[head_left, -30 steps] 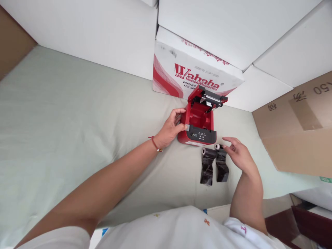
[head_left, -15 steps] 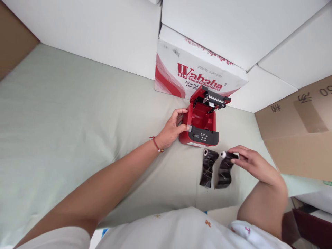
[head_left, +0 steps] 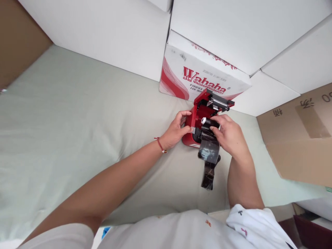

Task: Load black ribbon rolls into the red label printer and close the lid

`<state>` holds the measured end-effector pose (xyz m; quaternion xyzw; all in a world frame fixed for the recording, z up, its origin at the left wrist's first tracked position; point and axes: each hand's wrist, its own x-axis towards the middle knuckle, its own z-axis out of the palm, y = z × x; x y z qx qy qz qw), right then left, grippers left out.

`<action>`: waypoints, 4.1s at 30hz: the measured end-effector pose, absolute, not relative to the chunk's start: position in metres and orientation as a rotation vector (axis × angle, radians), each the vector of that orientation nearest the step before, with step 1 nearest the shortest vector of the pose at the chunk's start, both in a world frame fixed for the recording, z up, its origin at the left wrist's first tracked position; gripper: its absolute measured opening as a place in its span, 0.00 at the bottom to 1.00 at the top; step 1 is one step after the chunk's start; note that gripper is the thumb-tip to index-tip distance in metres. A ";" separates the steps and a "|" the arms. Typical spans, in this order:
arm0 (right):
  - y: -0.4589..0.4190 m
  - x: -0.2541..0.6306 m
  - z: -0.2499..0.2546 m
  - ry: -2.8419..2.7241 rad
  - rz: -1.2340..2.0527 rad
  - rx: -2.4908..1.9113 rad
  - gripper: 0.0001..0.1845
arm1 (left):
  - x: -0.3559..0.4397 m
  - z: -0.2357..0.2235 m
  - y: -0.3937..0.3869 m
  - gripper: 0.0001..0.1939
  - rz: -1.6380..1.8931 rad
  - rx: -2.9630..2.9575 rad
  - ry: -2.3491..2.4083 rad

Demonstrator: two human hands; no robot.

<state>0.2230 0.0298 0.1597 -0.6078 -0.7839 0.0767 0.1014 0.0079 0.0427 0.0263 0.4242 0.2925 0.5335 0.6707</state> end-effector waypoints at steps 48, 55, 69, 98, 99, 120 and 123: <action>0.040 0.233 0.151 -2.016 0.063 -1.463 0.30 | 0.023 0.013 0.000 0.18 1.544 2.474 0.730; -0.005 0.235 0.140 -2.151 0.153 -1.463 0.25 | 0.020 0.015 0.001 0.26 1.685 2.220 0.759; -0.009 0.236 0.133 -2.120 0.194 -1.467 0.25 | -0.005 0.033 0.030 0.28 1.488 2.015 0.929; -0.057 0.223 0.112 -2.047 0.086 -1.092 0.16 | -0.001 0.004 0.052 0.54 1.292 1.357 0.676; -0.055 0.225 0.117 -2.051 0.142 -1.083 0.14 | 0.000 0.003 0.052 0.54 1.284 1.349 0.669; 0.069 0.170 0.178 -2.798 0.106 -2.259 0.19 | 0.005 0.008 0.048 0.44 1.225 1.198 0.599; 0.055 0.182 0.178 -2.629 0.170 -2.178 0.18 | 0.006 0.007 0.048 0.45 1.219 1.179 0.582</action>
